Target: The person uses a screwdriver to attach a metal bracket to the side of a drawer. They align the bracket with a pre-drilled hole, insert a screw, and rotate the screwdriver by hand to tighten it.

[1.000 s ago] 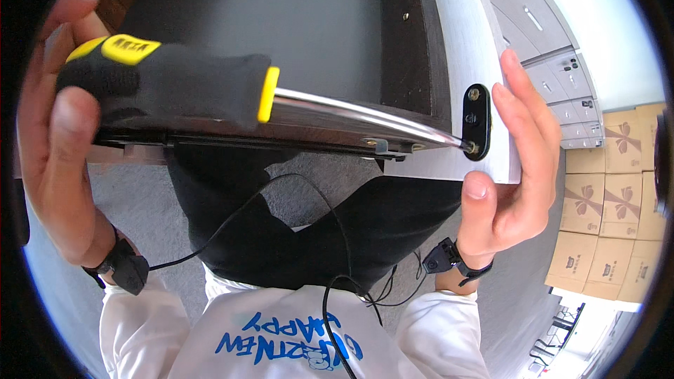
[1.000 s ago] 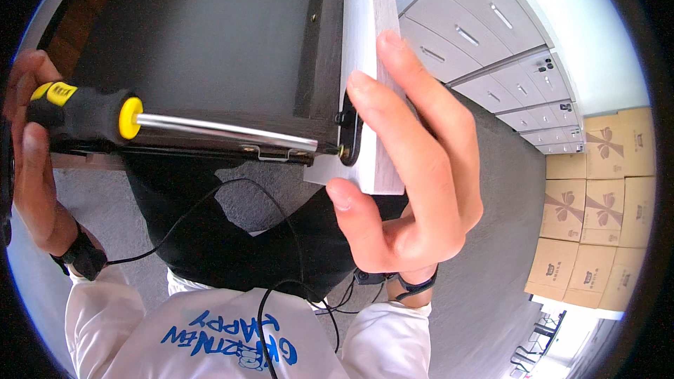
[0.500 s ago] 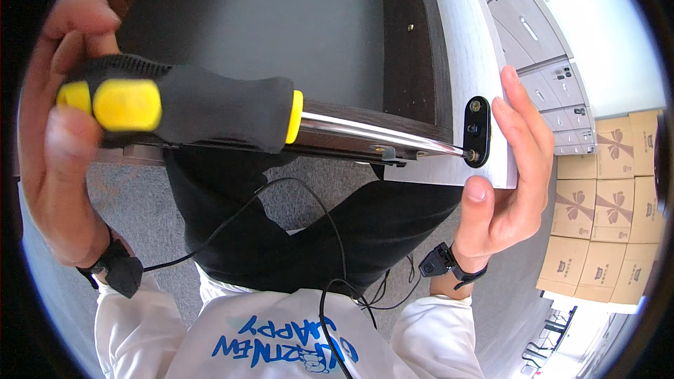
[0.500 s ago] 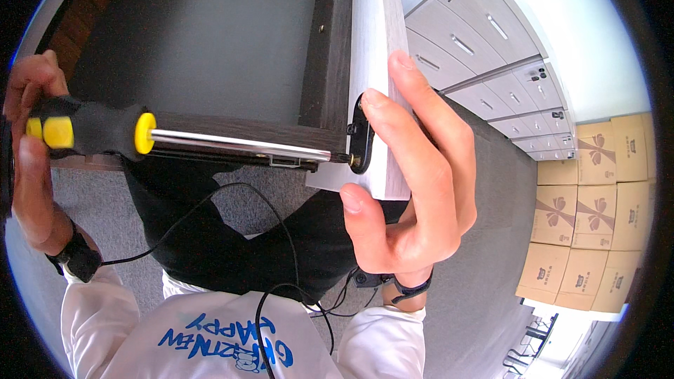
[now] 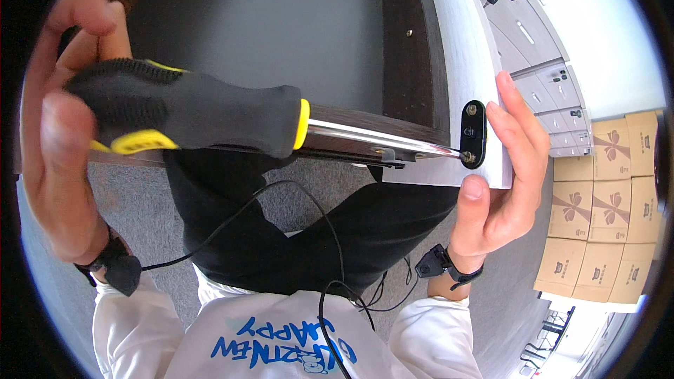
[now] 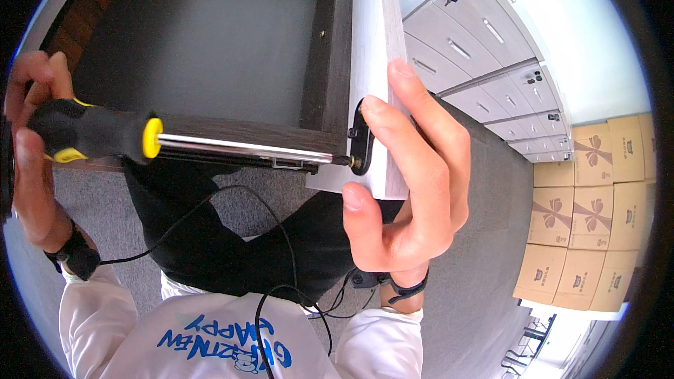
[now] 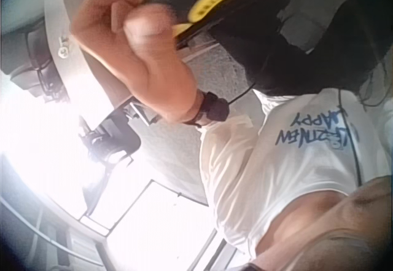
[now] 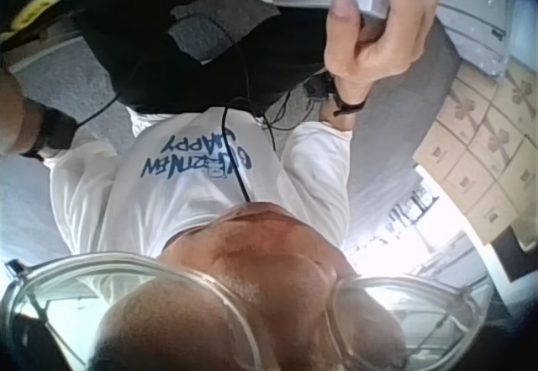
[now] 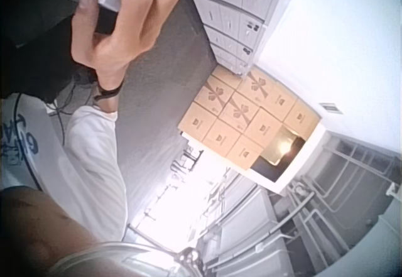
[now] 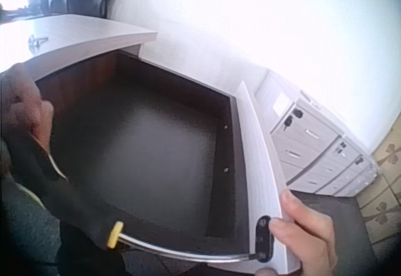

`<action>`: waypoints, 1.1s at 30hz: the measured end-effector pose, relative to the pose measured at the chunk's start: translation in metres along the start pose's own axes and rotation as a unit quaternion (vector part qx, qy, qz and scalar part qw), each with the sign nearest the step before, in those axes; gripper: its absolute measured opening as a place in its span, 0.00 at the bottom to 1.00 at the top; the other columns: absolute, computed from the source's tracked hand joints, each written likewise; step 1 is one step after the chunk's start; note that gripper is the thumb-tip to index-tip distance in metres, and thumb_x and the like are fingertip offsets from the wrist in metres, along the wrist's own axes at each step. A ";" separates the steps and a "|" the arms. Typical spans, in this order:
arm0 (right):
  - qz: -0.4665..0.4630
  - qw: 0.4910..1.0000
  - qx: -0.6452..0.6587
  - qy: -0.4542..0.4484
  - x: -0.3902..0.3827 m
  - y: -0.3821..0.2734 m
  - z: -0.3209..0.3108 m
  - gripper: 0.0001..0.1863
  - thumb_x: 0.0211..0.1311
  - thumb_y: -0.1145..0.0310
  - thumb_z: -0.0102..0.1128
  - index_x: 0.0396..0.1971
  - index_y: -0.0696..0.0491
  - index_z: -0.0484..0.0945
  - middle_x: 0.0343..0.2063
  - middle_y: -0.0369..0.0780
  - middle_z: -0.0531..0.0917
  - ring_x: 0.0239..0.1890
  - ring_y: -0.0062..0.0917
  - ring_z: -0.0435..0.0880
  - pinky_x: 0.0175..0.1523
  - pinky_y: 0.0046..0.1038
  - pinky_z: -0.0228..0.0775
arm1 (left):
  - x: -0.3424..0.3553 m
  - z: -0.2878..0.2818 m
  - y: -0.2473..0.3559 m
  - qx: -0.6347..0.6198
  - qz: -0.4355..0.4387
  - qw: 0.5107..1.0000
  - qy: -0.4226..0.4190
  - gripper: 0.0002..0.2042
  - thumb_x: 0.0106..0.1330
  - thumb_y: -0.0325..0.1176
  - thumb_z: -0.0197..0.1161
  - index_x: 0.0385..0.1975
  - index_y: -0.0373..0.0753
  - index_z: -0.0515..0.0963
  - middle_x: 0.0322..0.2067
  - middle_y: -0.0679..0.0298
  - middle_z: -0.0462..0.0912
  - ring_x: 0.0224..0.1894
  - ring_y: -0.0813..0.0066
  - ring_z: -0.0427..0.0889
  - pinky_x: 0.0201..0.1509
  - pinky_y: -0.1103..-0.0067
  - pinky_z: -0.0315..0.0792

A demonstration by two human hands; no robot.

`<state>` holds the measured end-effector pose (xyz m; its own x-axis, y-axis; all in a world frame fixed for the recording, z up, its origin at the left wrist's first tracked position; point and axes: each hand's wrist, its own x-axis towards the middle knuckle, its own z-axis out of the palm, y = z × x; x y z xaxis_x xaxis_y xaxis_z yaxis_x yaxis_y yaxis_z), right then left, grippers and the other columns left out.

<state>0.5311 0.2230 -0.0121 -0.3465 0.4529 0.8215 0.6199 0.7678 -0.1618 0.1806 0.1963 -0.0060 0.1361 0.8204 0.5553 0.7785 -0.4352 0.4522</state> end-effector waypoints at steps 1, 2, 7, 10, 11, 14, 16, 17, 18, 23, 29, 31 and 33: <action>0.000 1.000 -0.002 -0.001 0.000 -0.001 0.000 0.22 0.56 0.59 0.58 0.43 0.63 0.77 0.46 0.56 0.77 0.47 0.40 0.78 0.51 0.33 0.71 | 0.003 0.004 0.005 -0.024 -0.036 0.999 -0.002 0.36 0.62 0.66 0.40 0.56 0.37 0.63 0.43 0.55 0.72 0.44 0.68 0.79 0.46 0.80 0.74; 0.006 1.000 -0.003 -0.003 0.001 -0.002 -0.001 0.22 0.55 0.60 0.58 0.43 0.63 0.77 0.46 0.56 0.77 0.47 0.40 0.78 0.51 0.33 0.71 | 0.004 0.007 0.006 -0.048 -0.072 0.996 -0.004 0.37 0.62 0.66 0.40 0.56 0.37 0.63 0.44 0.55 0.73 0.44 0.67 0.79 0.47 0.79 0.74; 0.012 1.000 0.007 0.003 0.000 -0.001 -0.002 0.22 0.55 0.60 0.58 0.43 0.62 0.76 0.47 0.55 0.77 0.47 0.40 0.78 0.51 0.34 0.70 | 0.009 -0.005 0.008 -0.048 0.075 0.993 -0.081 0.35 0.59 0.58 0.51 0.60 0.39 0.56 0.48 0.54 0.67 0.49 0.68 0.75 0.49 0.78 0.72; 0.033 0.999 -0.022 -0.036 -0.003 -0.003 -0.004 0.26 0.61 0.52 0.52 0.47 0.61 0.74 0.50 0.54 0.75 0.53 0.39 0.74 0.59 0.35 0.61 | 0.016 -0.032 -0.002 -0.062 0.062 0.973 -0.215 0.41 0.53 0.48 0.61 0.63 0.40 0.46 0.53 0.54 0.59 0.55 0.69 0.70 0.51 0.80 0.70; 0.035 0.999 -0.019 -0.031 -0.004 -0.003 -0.003 0.26 0.61 0.52 0.52 0.47 0.61 0.74 0.50 0.54 0.75 0.53 0.39 0.74 0.59 0.35 0.61 | 0.020 -0.034 -0.006 -0.024 0.101 0.967 -0.235 0.38 0.55 0.50 0.58 0.62 0.40 0.50 0.51 0.54 0.62 0.52 0.70 0.71 0.50 0.81 0.70; 0.030 0.999 -0.017 -0.029 -0.003 -0.003 -0.002 0.26 0.61 0.52 0.51 0.47 0.61 0.74 0.50 0.53 0.75 0.53 0.39 0.74 0.59 0.35 0.61 | 0.015 -0.014 -0.001 -0.016 0.082 0.986 -0.142 0.34 0.59 0.55 0.52 0.60 0.39 0.57 0.47 0.55 0.65 0.46 0.71 0.73 0.47 0.82 0.71; 0.022 0.999 -0.016 -0.031 -0.003 -0.003 -0.002 0.26 0.61 0.52 0.51 0.47 0.60 0.74 0.50 0.53 0.75 0.53 0.39 0.74 0.59 0.35 0.61 | 0.006 0.016 0.010 -0.073 -0.036 0.993 0.087 0.33 0.61 0.60 0.47 0.57 0.38 0.63 0.43 0.56 0.68 0.40 0.72 0.73 0.43 0.83 0.70; 0.024 0.999 -0.019 -0.032 -0.003 -0.003 -0.003 0.26 0.61 0.51 0.51 0.47 0.60 0.74 0.50 0.53 0.75 0.54 0.39 0.74 0.59 0.35 0.61 | 0.008 0.024 0.012 -0.052 -0.057 0.991 0.111 0.37 0.60 0.67 0.43 0.53 0.36 0.67 0.40 0.55 0.71 0.37 0.73 0.73 0.41 0.82 0.70; 0.026 0.999 -0.022 -0.034 -0.002 -0.003 -0.003 0.26 0.62 0.51 0.50 0.47 0.60 0.73 0.50 0.53 0.75 0.54 0.39 0.74 0.59 0.35 0.61 | 0.007 0.017 0.009 -0.050 -0.058 0.991 0.112 0.37 0.60 0.67 0.43 0.53 0.36 0.67 0.40 0.55 0.71 0.37 0.73 0.73 0.41 0.82 0.70; 0.027 0.999 -0.029 -0.033 -0.005 -0.002 -0.004 0.27 0.62 0.50 0.49 0.47 0.60 0.73 0.50 0.52 0.75 0.54 0.38 0.73 0.59 0.35 0.60 | 0.006 -0.003 -0.016 -0.088 0.175 0.978 -0.069 0.40 0.57 0.60 0.52 0.61 0.34 0.57 0.47 0.51 0.68 0.42 0.69 0.74 0.44 0.80 0.71; 0.032 0.999 -0.026 -0.029 -0.004 -0.003 -0.001 0.27 0.63 0.49 0.49 0.47 0.60 0.73 0.50 0.52 0.75 0.54 0.38 0.73 0.60 0.35 0.60 | 0.024 -0.028 -0.004 0.007 0.140 0.964 -0.227 0.28 0.68 0.50 0.43 0.61 0.35 0.58 0.42 0.51 0.72 0.39 0.66 0.78 0.44 0.80 0.73; 0.030 0.999 -0.027 -0.030 -0.004 -0.003 -0.002 0.27 0.63 0.49 0.49 0.47 0.60 0.73 0.51 0.52 0.75 0.54 0.38 0.73 0.60 0.35 0.59 | 0.000 0.005 -0.010 0.022 0.056 0.998 0.003 0.30 0.68 0.56 0.38 0.60 0.38 0.59 0.43 0.53 0.74 0.39 0.69 0.79 0.44 0.80 0.74; 0.035 0.999 -0.016 -0.029 -0.003 -0.002 -0.002 0.27 0.63 0.49 0.48 0.47 0.60 0.72 0.51 0.52 0.74 0.55 0.38 0.73 0.60 0.36 0.59 | 0.008 0.000 -0.004 0.015 0.037 0.999 -0.004 0.30 0.68 0.58 0.37 0.60 0.39 0.60 0.44 0.54 0.74 0.40 0.70 0.79 0.45 0.79 0.74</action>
<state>0.5323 0.2188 -0.0132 -0.3424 0.5309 0.7752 0.6660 0.7191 -0.1983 0.1789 0.2047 -0.0032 0.1997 0.7893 0.5806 0.7836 -0.4844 0.3889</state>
